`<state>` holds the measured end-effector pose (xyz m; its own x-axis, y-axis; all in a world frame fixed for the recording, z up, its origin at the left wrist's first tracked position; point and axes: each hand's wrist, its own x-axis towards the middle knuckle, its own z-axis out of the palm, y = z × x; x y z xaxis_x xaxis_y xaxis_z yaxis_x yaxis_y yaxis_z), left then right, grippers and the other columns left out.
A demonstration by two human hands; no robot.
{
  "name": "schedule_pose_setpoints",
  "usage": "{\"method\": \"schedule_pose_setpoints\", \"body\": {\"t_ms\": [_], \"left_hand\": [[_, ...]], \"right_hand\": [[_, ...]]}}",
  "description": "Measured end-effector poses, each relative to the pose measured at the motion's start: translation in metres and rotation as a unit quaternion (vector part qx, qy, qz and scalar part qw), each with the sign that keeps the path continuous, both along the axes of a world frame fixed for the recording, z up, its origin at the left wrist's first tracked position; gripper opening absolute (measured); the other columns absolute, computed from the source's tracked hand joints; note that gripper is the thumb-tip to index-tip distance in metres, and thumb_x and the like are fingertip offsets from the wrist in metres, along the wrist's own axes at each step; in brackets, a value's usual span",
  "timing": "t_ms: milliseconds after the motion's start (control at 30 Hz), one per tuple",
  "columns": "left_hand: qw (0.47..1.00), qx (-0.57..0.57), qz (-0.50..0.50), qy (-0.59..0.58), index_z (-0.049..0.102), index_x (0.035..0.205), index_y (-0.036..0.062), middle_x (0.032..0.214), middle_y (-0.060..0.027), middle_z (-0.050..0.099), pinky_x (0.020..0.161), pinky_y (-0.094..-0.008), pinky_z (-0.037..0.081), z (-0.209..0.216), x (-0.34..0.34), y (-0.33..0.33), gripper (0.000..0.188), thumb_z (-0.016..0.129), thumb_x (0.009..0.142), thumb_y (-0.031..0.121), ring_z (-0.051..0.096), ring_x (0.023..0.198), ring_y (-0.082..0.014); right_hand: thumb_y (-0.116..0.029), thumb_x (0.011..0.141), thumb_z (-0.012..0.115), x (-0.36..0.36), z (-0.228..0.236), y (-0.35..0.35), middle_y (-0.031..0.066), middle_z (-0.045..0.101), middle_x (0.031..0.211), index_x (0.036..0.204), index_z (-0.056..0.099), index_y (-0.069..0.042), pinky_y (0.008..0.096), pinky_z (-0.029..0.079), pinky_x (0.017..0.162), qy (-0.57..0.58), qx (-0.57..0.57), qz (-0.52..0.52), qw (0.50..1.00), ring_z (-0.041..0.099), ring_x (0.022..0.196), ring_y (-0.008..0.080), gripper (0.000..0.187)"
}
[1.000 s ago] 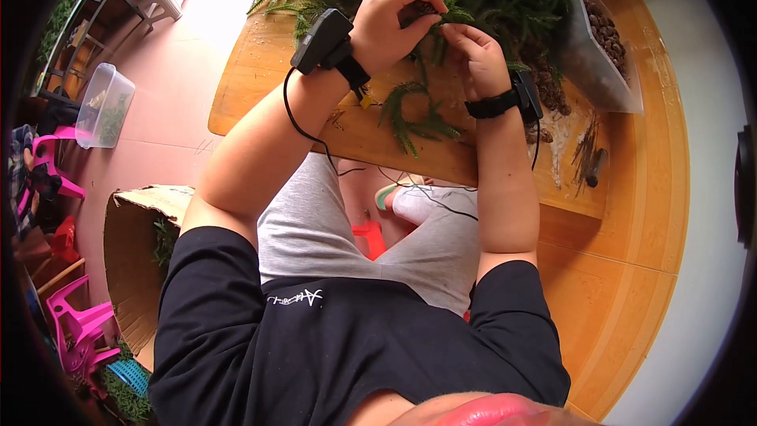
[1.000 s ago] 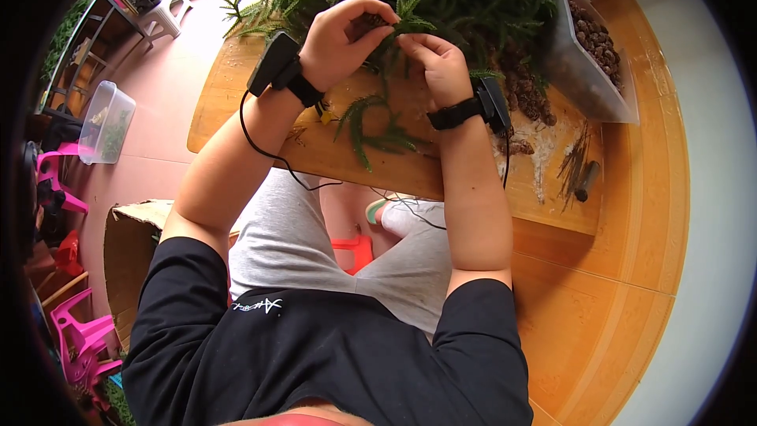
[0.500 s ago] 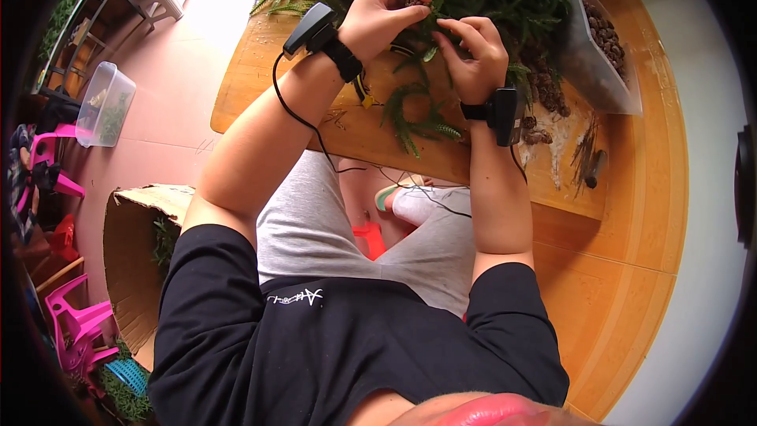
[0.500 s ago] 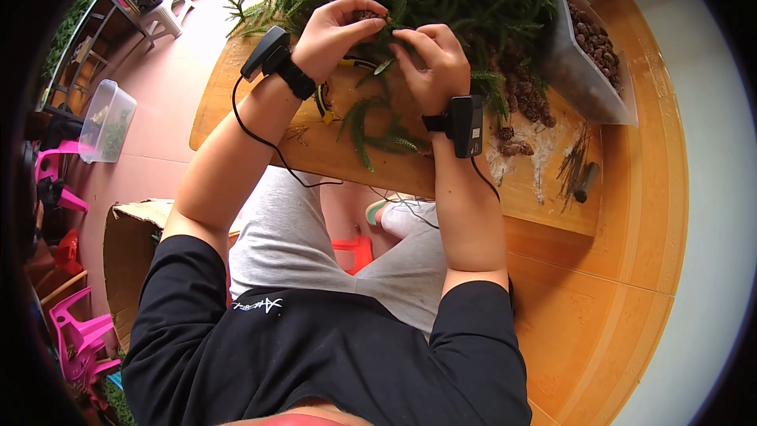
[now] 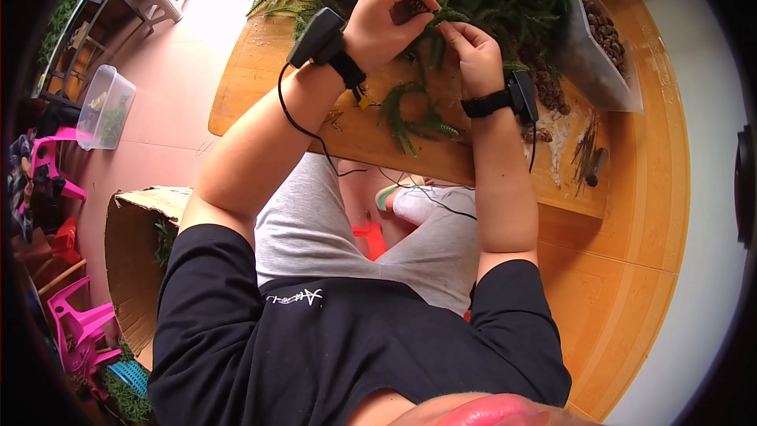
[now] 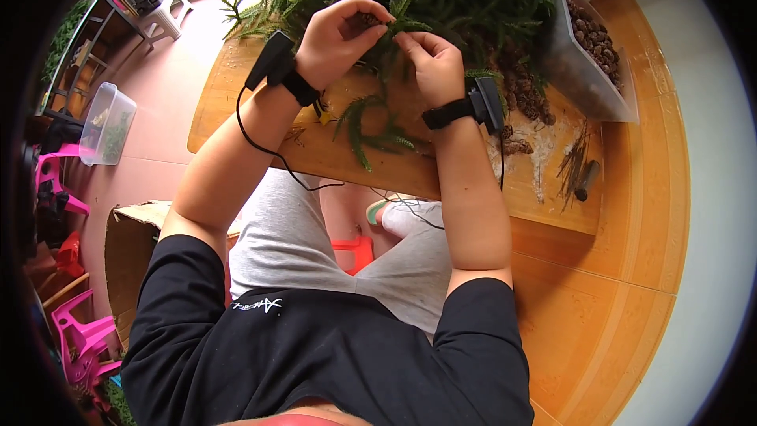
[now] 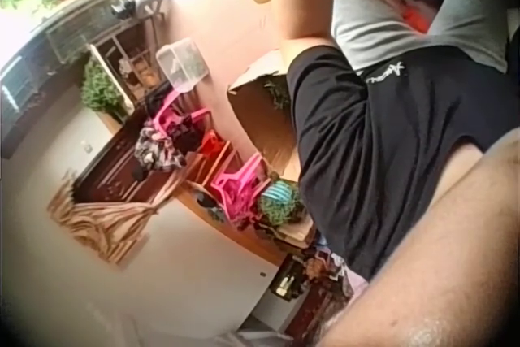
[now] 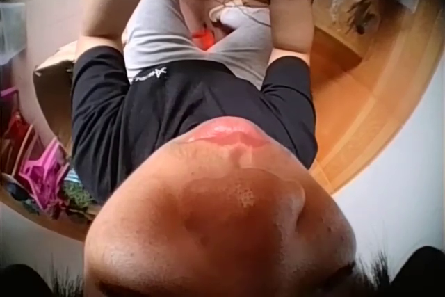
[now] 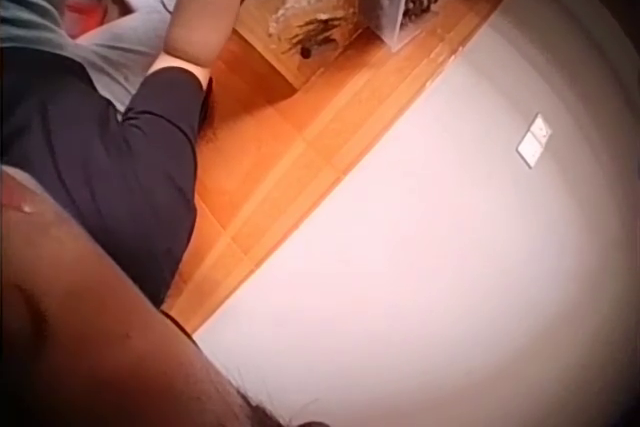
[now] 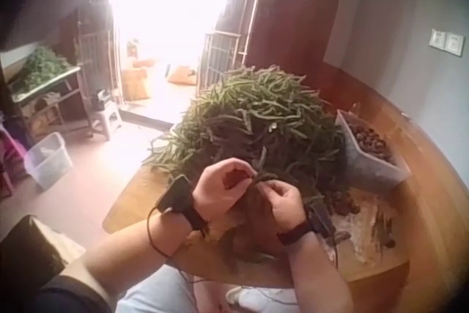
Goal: The person picks up a pinecone and attaches it to a branch of greenery by hand, then picks up another branch and inspects it.
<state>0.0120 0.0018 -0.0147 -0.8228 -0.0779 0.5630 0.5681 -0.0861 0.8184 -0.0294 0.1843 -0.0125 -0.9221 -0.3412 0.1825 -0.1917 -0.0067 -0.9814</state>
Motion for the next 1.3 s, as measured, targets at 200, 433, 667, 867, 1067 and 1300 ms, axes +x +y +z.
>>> {"method": "schedule_pose_setpoints", "body": {"t_ms": [200, 433, 667, 867, 1067, 1300], "left_hand": [[0.997, -0.065, 0.043, 0.003, 0.067, 0.104, -0.0004, 0.096, -0.0013, 0.068, 0.077, -0.0208, 0.052, 0.002, 0.001, -0.003, 0.016, 0.068, 0.088, 0.002, 0.062, 0.085, -0.0058], [0.989, 0.065, -0.014, -0.129, 0.068, 0.109, -0.0003, 0.098, -0.0026, 0.068, 0.077, -0.0215, 0.053, 0.001, -0.003, -0.016, 0.021, 0.069, 0.089, 0.007, 0.064, 0.087, -0.0081], [0.970, 0.111, -0.074, -0.204, 0.065, 0.115, 0.0010, 0.104, -0.0030, 0.067, 0.084, -0.0224, 0.052, 0.001, -0.004, -0.017, 0.024, 0.068, 0.092, 0.009, 0.064, 0.094, -0.0101], [0.969, 0.134, -0.077, -0.191, 0.068, 0.110, -0.0008, 0.099, -0.0047, 0.068, 0.079, -0.0237, 0.055, 0.001, -0.002, -0.013, 0.023, 0.069, 0.089, 0.010, 0.065, 0.090, -0.0108], [0.981, 0.125, -0.068, -0.135, 0.067, 0.108, -0.0007, 0.099, -0.0036, 0.068, 0.078, -0.0231, 0.054, -0.001, -0.004, -0.007, 0.020, 0.068, 0.089, 0.006, 0.064, 0.089, -0.0095], [0.980, -0.146, 0.091, 0.095, 0.067, 0.097, 0.0031, 0.095, -0.0049, 0.068, 0.075, -0.0260, 0.055, 0.008, 0.005, 0.003, 0.016, 0.067, 0.083, -0.004, 0.067, 0.083, -0.0149]], "right_hand": [[-0.022, 0.095, 0.067, 0.001, 0.004, 0.003, -0.0041, 0.063, 0.074, 0.100, 0.072, -0.002, 0.0217, 0.043, 0.057, -0.164, -0.057, 0.073, 0.982, 0.051, 0.062, 0.0045, 0.021], [-0.010, 0.085, 0.075, 0.022, 0.020, -0.006, 0.0002, 0.062, 0.082, 0.101, 0.074, -0.008, 0.0242, 0.045, 0.056, 0.417, 0.173, -0.134, 0.882, 0.056, 0.065, 0.0108, 0.017], [-0.004, 0.081, 0.075, 0.018, 0.015, -0.002, 0.0043, 0.063, 0.088, 0.099, 0.073, -0.007, 0.0274, 0.048, 0.058, 0.478, 0.195, -0.114, 0.849, 0.059, 0.069, 0.0161, 0.019], [-0.004, 0.084, 0.072, 0.010, 0.012, -0.004, 0.0055, 0.064, 0.088, 0.097, 0.071, -0.005, 0.0293, 0.049, 0.060, 0.502, 0.205, -0.110, 0.833, 0.060, 0.070, 0.0191, 0.013], [-0.007, 0.090, 0.067, 0.011, 0.008, -0.008, 0.0031, 0.064, 0.087, 0.098, 0.069, -0.001, 0.0272, 0.049, 0.066, 0.367, 0.183, -0.083, 0.908, 0.061, 0.074, 0.0156, 0.010], [-0.010, 0.094, 0.065, 0.005, 0.003, 0.002, -0.0027, 0.064, 0.085, 0.102, 0.069, -0.001, 0.0237, 0.046, 0.071, -0.015, 0.021, 0.038, 0.999, 0.059, 0.077, 0.0100, 0.013]]}}
